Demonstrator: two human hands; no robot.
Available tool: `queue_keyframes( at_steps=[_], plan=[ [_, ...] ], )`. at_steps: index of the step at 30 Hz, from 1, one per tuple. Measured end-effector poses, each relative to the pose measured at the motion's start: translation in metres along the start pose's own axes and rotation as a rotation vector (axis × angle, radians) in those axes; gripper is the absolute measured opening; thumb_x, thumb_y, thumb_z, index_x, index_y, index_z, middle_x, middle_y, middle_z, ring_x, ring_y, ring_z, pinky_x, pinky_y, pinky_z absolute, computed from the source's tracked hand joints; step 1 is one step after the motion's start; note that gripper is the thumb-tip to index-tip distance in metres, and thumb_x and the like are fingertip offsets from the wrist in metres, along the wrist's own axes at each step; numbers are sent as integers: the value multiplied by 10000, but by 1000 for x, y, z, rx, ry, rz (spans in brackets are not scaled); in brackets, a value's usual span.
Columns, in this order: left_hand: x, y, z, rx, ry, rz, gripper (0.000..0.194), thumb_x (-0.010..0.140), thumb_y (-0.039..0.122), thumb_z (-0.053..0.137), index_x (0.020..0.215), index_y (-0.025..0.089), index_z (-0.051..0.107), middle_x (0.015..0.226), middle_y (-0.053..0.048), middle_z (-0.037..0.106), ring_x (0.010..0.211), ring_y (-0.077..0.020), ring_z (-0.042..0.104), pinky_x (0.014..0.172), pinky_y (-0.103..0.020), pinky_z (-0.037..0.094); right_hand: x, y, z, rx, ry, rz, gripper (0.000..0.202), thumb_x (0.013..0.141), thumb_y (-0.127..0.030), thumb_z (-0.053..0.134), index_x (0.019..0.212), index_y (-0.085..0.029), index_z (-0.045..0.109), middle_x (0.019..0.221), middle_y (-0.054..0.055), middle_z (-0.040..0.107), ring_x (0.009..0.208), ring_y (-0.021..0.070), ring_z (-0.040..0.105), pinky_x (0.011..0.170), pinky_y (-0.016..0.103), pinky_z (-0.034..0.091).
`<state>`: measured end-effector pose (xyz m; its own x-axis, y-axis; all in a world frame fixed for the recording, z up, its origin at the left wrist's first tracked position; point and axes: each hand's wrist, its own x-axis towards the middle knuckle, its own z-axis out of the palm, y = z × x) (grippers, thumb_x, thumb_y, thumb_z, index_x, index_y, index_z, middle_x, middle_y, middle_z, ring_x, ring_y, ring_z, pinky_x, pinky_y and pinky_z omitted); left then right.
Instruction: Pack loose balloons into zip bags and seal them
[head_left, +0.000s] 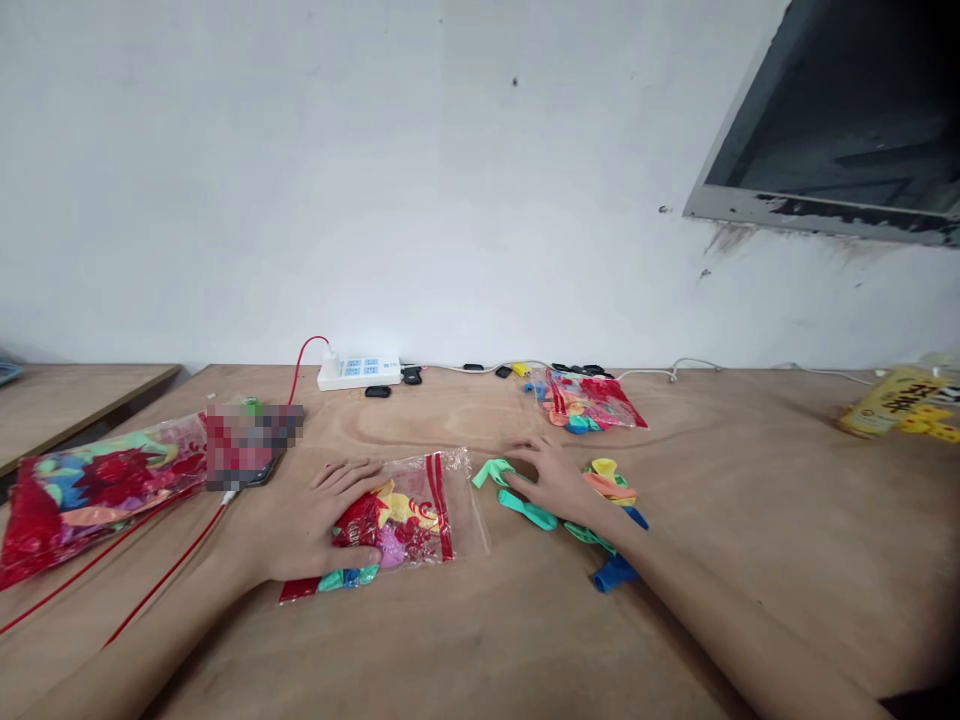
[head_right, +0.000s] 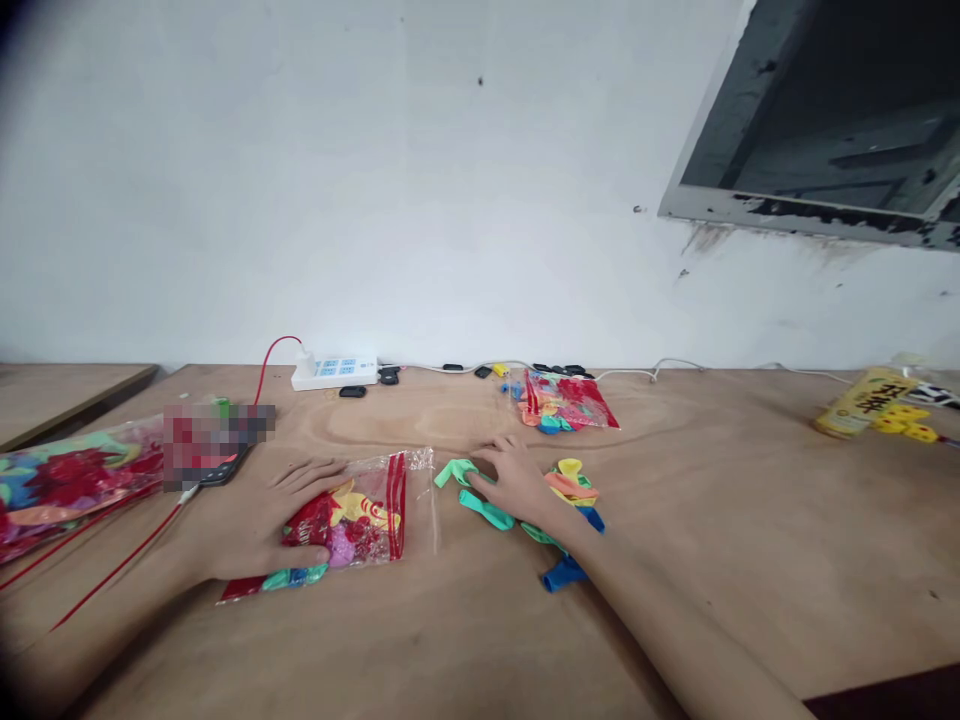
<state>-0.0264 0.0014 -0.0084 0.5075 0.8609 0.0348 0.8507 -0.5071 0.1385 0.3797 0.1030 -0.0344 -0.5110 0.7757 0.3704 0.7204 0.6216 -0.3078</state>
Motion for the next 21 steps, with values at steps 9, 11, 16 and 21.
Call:
queue_keyframes(
  at_steps=[9, 11, 16, 21],
  plan=[
    [0, -3, 4, -20, 25, 2, 970, 884, 846, 593, 1662, 304, 389, 1707, -90, 399, 1555, -396, 378, 1257, -573, 345, 7, -5, -3, 134, 167, 30, 197, 885, -220, 678, 1019, -233, 822, 894, 52, 688, 788, 207, 644, 736, 344, 520],
    [-1, -3, 4, -25, 36, 9, 956, 884, 849, 590, 1656, 318, 401, 1705, -84, 404, 1553, -395, 382, 1258, -576, 340, 6, -10, -8, 191, 221, 20, 239, 885, -198, 638, 1027, -233, 828, 758, 20, 672, 655, 174, 592, 635, 305, 479],
    [-2, -1, 2, -35, 30, 2, 952, 891, 848, 583, 1655, 310, 403, 1700, -99, 410, 1548, -408, 387, 1257, -591, 328, -1, -27, -16, 378, 254, 8, 248, 934, -284, 625, 1061, -232, 832, 841, 41, 782, 633, 176, 625, 582, 293, 489],
    [-1, 3, -2, -47, 12, 5, 968, 882, 849, 594, 1649, 286, 415, 1701, -114, 404, 1551, -407, 381, 1264, -605, 308, 6, -51, -9, 343, 9, -70, 250, 944, -264, 625, 1093, -261, 826, 841, 23, 802, 616, 174, 653, 603, 292, 495]
  ],
)
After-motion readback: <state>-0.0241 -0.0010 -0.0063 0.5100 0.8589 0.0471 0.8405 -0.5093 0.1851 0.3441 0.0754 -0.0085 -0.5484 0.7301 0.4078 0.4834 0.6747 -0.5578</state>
